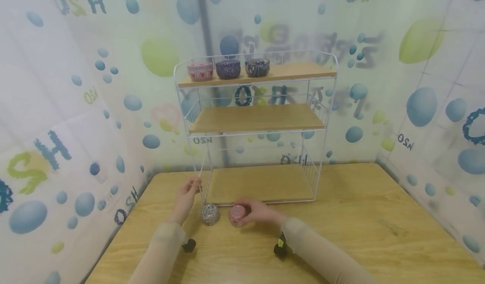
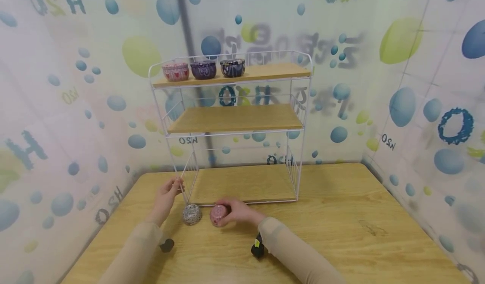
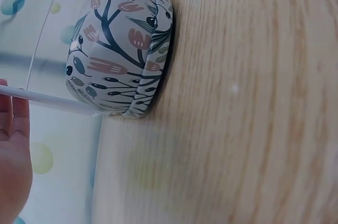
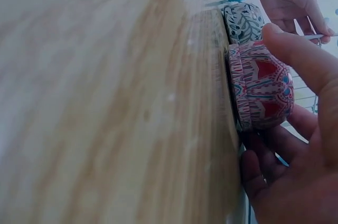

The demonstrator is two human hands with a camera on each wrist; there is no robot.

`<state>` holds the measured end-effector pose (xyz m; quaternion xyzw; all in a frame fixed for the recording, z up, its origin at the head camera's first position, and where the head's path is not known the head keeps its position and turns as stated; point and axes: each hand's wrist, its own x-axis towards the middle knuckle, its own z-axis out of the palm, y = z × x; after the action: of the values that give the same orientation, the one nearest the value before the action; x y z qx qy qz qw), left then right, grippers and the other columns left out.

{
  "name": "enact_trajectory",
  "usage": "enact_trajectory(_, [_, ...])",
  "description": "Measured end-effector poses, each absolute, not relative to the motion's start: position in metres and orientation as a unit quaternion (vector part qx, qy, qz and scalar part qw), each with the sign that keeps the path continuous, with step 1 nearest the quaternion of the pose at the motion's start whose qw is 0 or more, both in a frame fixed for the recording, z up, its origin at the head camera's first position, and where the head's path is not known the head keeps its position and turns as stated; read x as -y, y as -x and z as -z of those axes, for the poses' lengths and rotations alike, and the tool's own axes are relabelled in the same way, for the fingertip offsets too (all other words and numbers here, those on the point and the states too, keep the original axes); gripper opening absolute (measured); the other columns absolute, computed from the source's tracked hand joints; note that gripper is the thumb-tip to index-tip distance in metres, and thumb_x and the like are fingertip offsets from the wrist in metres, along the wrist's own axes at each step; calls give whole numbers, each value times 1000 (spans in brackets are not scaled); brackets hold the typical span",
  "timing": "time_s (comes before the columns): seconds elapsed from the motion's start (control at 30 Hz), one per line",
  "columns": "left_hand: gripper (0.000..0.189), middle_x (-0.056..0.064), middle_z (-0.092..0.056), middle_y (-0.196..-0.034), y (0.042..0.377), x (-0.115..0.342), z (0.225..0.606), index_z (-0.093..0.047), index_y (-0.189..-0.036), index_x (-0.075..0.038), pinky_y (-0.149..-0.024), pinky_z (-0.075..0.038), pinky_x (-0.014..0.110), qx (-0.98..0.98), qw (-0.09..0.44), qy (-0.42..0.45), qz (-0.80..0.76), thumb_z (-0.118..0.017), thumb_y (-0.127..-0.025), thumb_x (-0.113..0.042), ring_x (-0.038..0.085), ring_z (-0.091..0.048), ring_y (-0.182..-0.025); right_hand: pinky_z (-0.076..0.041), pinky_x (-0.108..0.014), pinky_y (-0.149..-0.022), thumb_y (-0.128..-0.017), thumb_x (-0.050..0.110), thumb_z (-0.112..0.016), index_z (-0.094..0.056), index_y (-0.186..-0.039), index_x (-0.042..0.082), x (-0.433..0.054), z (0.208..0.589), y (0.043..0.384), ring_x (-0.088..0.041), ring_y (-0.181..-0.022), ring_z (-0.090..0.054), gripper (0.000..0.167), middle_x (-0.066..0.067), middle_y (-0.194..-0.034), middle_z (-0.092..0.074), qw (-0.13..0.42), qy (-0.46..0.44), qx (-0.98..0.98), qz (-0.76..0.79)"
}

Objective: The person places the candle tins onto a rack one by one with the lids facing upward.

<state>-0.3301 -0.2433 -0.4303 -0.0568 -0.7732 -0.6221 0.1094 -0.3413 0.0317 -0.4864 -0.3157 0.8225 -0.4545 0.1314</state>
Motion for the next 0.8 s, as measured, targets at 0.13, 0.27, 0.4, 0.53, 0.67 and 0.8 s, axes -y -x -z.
enact_trajectory(0.13, [33,20,-58,-117,318,238,419,-54,-121,5,-103,-31,66,779,108,59,615,-43,-105,-22,48,-52,-114,-40,-43,-104,-74,22,-84,-54,-135,14,-30,488,341,-23,-119,-50,68,-2,-128,-56,129,311,-829,447])
enact_trajectory(0.27, [34,22,-57,-120,316,236,416,-53,-122,7,-103,-34,62,776,114,57,617,-43,-106,-21,49,-51,-114,-39,-45,-104,-73,19,-84,-56,-133,15,-29,489,340,-25,-119,-50,66,-3,-127,-57,125,307,-828,452])
enact_trajectory(0.4, [34,24,-55,-121,317,236,418,-54,-121,6,-103,-36,59,774,116,56,620,-43,-105,-23,48,-51,-114,-40,-44,-103,-73,16,-83,-57,-131,14,-28,490,340,-23,-116,-51,64,-2,-124,-58,119,299,-828,460])
enact_trajectory(0.53, [32,21,-57,-121,318,236,419,-55,-120,3,-103,-37,59,775,118,53,618,-44,-105,-23,44,-54,-112,-41,-44,-102,-72,14,-84,-58,-130,13,-28,492,340,-23,-114,-52,63,-2,-122,-59,116,293,-827,465])
enact_trajectory(0.67, [31,20,-57,-120,318,237,419,-56,-119,3,-102,-39,57,774,121,56,619,-44,-105,-22,39,-56,-109,-39,-46,-104,-71,16,-84,-59,-129,15,-29,491,339,-23,-116,-52,64,0,-123,-59,118,283,-827,471])
enact_trajectory(0.8, [32,24,-55,-121,318,237,419,-55,-119,5,-103,-39,56,769,119,62,625,-44,-105,-21,43,-55,-110,-38,-47,-105,-71,15,-84,-59,-129,15,-30,489,338,-23,-117,-51,63,1,-123,-58,123,281,-819,484])
